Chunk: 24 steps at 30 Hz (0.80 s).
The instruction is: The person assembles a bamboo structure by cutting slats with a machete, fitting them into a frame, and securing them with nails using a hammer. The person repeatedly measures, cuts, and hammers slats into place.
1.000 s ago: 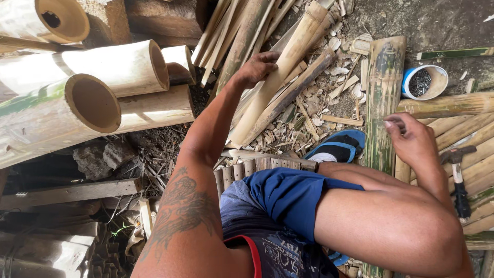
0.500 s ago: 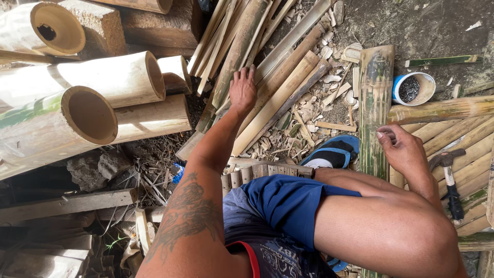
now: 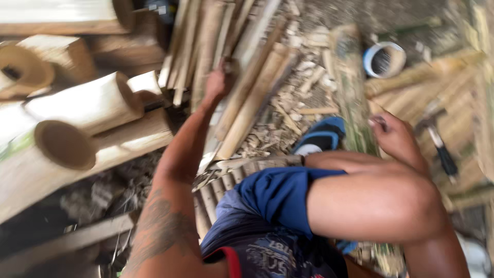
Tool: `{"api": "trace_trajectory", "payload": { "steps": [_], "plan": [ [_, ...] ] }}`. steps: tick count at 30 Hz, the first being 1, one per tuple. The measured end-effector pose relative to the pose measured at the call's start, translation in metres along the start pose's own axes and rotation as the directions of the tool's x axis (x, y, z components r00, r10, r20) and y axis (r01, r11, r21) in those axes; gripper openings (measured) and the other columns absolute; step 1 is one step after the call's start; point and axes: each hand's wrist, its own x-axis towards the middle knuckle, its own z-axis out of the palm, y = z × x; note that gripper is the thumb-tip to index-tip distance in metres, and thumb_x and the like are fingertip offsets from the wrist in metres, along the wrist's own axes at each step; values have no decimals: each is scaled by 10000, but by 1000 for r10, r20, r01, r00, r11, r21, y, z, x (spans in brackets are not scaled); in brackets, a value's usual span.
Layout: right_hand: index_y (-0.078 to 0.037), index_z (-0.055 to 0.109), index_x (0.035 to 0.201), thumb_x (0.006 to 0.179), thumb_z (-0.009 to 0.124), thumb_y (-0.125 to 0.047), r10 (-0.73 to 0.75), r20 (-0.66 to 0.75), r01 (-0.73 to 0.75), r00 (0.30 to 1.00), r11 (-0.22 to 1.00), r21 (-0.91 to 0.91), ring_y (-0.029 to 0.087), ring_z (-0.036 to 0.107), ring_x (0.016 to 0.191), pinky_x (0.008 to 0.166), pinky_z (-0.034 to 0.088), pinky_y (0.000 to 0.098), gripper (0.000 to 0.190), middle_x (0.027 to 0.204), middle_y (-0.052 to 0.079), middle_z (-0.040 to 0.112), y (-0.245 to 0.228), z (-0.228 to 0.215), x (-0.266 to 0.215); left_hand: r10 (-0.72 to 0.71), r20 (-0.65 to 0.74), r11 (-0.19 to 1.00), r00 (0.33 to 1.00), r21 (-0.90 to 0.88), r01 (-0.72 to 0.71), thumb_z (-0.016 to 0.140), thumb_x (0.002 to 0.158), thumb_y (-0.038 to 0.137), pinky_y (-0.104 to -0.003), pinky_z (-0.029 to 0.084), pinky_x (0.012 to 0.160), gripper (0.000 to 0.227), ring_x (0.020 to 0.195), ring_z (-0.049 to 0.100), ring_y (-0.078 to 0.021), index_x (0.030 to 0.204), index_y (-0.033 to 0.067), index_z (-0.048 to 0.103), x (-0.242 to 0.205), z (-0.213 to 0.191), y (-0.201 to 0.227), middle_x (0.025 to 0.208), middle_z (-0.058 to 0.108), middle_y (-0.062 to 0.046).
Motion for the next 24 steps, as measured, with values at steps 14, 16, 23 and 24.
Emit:
{"api": "trace_trajectory", "payload": {
  "steps": [14,16,23,24],
  "plan": [
    [-80,678,1073,972,677,-218,34,-80,-23,996,991,133,347,712,842,743,553,458,171,953,152,739,32,20,-39,463,326,814,824,210,-541,594,1041,180,-446,593,697,154,826,732,-317,1088,120,728,-42,143,125,1071,748,-118],
    [-80,680,1069,971,683,-218,29,-85,-17,996,990,141,335,707,827,735,551,450,169,942,148,738,43,28,-39,331,438,831,836,285,-479,544,1099,201,-449,599,621,190,766,738,-305,1151,135,714,-33,157,129,1066,743,-107],
    [-35,688,1114,1008,698,-158,14,-45,-3,999,970,244,189,571,694,649,504,373,162,827,139,684,50,39,-45,34,176,879,984,464,-113,479,1011,202,-552,546,867,271,1003,693,-446,1191,147,675,-19,145,41,1145,716,-197],
    [-47,701,1153,1007,689,-166,13,-57,-4,998,988,152,213,674,758,693,538,375,188,947,161,742,54,33,-54,124,69,856,990,498,-142,533,1000,195,-535,532,949,292,1076,658,-458,1262,121,640,-26,140,29,1173,691,-225]
  ]
}}
